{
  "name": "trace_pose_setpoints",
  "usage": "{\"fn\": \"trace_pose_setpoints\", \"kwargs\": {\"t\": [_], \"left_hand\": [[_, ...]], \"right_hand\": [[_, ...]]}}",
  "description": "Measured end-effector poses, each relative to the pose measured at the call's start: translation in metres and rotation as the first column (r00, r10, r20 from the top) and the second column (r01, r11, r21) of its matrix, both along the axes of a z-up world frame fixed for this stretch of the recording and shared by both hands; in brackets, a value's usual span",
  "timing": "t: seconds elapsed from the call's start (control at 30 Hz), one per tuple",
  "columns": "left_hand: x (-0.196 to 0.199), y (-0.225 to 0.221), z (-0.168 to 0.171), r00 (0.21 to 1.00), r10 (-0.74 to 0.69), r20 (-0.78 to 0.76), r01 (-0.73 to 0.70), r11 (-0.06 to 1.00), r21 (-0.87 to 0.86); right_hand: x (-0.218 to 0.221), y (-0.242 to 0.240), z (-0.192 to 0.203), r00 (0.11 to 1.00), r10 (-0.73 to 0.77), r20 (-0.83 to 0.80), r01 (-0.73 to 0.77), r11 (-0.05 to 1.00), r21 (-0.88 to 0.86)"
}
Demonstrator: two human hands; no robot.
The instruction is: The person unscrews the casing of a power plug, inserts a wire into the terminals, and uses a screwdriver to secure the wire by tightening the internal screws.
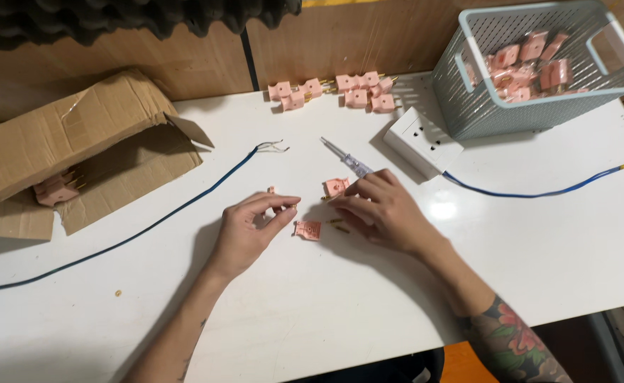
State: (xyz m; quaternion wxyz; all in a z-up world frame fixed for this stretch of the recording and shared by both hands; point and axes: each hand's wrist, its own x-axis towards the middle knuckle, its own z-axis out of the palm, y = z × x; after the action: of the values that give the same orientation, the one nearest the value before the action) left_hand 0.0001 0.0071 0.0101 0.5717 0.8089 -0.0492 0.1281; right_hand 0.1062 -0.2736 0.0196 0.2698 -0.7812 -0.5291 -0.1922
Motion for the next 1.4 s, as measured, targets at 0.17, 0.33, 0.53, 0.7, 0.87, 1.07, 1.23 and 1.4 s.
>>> {"fn": "trace_pose_setpoints", "kwargs": {"t": [0.17,0.33,0.53,0.7,0.87,1.07,1.23,1.4], "left_hand": [[-0.001,0.0,0.001,0.997,0.004,0.081,-0.011,0.996,0.09],[0.006,0.019,-0.012,0.975,0.015,0.222,-0.089,0.941,0.326],[0.005,0.001,-0.013,0.97,-0.001,0.243,-0.057,0.971,0.232],[-0.005,-0.02,0.001,0.991,-0.067,0.113,0.059,0.996,0.067],[-0.007,-0.026,0.014,0.994,-0.072,0.083,0.074,0.997,-0.029],[-0.01,-0.027,-0.002,0.995,-0.079,0.054,0.082,0.995,-0.057],[-0.007,-0.026,0.013,0.996,-0.085,0.039,0.086,0.995,-0.042],[-0.006,-0.026,-0.005,0.995,-0.086,0.045,0.087,0.996,-0.006]], "right_hand": [[-0.003,-0.005,0.023,0.987,0.01,-0.159,-0.04,0.981,-0.191],[-0.004,-0.005,0.01,0.988,-0.011,-0.156,-0.033,0.961,-0.276],[-0.002,-0.005,0.002,0.981,-0.025,-0.194,-0.03,0.961,-0.273],[-0.011,-0.007,0.008,0.872,0.017,-0.489,-0.076,0.992,-0.102],[-0.018,0.004,0.018,0.873,0.082,-0.481,-0.084,0.996,0.019],[-0.026,0.012,0.029,0.904,0.078,-0.421,-0.078,0.997,0.015],[-0.021,0.009,0.03,0.902,0.082,-0.423,-0.084,0.996,0.013],[-0.024,0.01,0.02,0.906,0.063,-0.419,-0.074,0.997,-0.01]]}}
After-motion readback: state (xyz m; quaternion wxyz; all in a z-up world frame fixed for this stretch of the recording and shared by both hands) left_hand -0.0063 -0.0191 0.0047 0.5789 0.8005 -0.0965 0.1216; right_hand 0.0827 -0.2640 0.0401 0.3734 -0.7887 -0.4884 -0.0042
